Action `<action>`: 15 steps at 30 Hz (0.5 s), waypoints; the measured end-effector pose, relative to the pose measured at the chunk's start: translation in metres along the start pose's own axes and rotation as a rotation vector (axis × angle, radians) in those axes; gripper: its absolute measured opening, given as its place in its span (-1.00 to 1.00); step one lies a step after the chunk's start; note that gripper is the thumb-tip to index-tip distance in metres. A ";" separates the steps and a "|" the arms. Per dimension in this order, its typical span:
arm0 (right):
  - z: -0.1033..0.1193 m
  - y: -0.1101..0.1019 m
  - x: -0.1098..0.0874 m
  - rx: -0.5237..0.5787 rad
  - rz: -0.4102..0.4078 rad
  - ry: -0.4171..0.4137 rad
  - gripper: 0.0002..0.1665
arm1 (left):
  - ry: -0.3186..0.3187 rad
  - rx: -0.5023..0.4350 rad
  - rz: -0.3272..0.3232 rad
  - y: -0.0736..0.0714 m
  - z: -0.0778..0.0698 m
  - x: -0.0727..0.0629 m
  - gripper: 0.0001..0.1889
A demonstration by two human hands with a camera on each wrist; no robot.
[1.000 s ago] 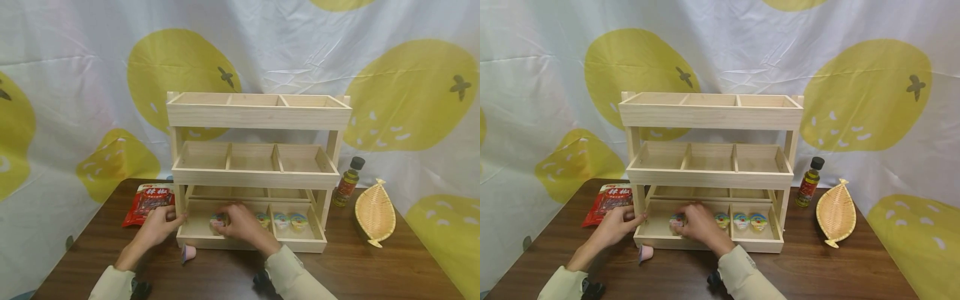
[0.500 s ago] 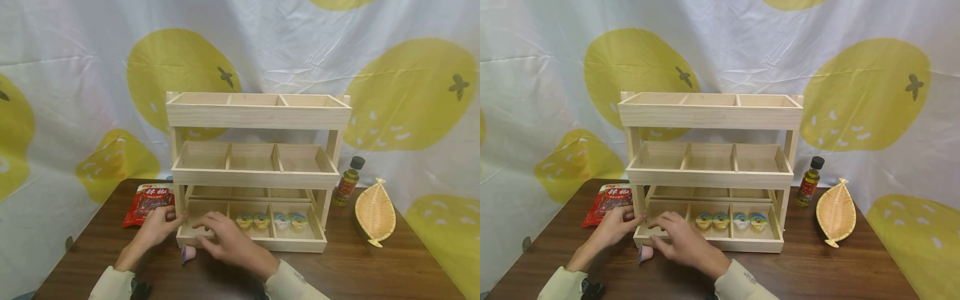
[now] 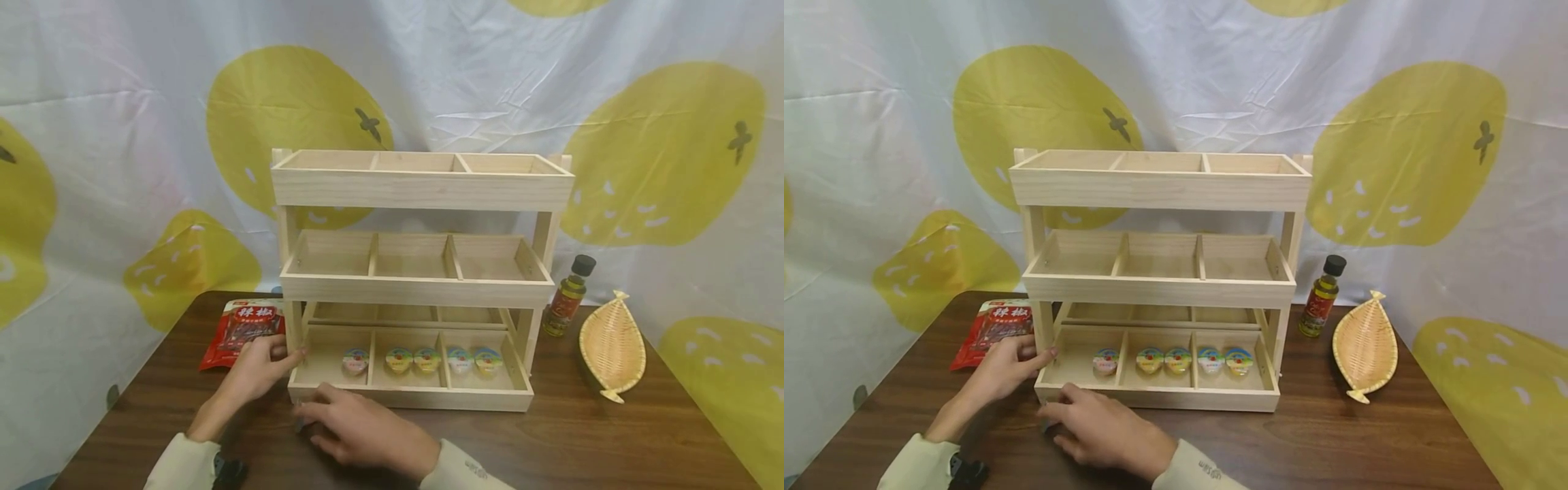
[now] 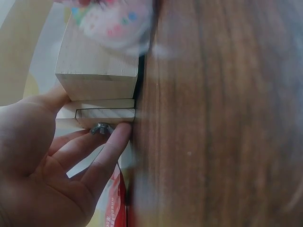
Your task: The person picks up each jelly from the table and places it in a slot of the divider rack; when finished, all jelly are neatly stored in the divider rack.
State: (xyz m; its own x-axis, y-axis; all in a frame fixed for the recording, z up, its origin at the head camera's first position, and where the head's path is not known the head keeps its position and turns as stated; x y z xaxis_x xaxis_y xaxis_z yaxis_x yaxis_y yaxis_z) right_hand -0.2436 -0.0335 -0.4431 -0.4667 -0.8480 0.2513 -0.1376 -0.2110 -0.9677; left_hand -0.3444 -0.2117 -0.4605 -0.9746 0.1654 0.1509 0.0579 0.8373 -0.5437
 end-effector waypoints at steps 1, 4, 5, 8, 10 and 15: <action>0.000 0.000 0.000 0.015 -0.001 0.005 -0.51 | -0.001 -0.002 0.001 0.000 0.000 0.000 -0.46; -0.003 0.000 0.001 0.069 0.000 0.032 -0.64 | 0.000 -0.004 0.002 0.000 0.000 0.000 -0.46; -0.004 0.001 0.001 0.086 0.008 0.038 -0.66 | 0.001 -0.004 0.002 0.000 0.000 0.000 -0.46; -0.008 0.004 0.002 0.136 0.044 0.059 -0.62 | 0.002 -0.003 0.003 0.001 0.000 0.000 -0.46; -0.010 0.005 0.003 0.150 0.053 0.074 -0.57 | 0.002 0.000 -0.001 0.000 0.000 0.001 -0.45; -0.012 0.005 0.004 0.137 0.017 0.147 -0.46 | 0.003 0.012 -0.008 0.000 0.000 0.001 -0.46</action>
State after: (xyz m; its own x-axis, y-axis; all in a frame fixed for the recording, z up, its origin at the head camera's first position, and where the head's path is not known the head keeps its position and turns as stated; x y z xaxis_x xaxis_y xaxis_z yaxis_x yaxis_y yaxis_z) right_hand -0.2566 -0.0319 -0.4468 -0.5920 -0.7738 0.2252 -0.0133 -0.2700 -0.9628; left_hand -0.3452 -0.2119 -0.4604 -0.9745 0.1599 0.1574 0.0474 0.8323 -0.5523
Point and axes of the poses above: each hand's wrist, its own x-axis towards the middle knuckle, its own y-axis out of the palm, z = x × y, the point moved 7 cm from there along x, towards the middle knuckle, and after that the axes turned 13 degrees about -x, right-handed, at the moved point
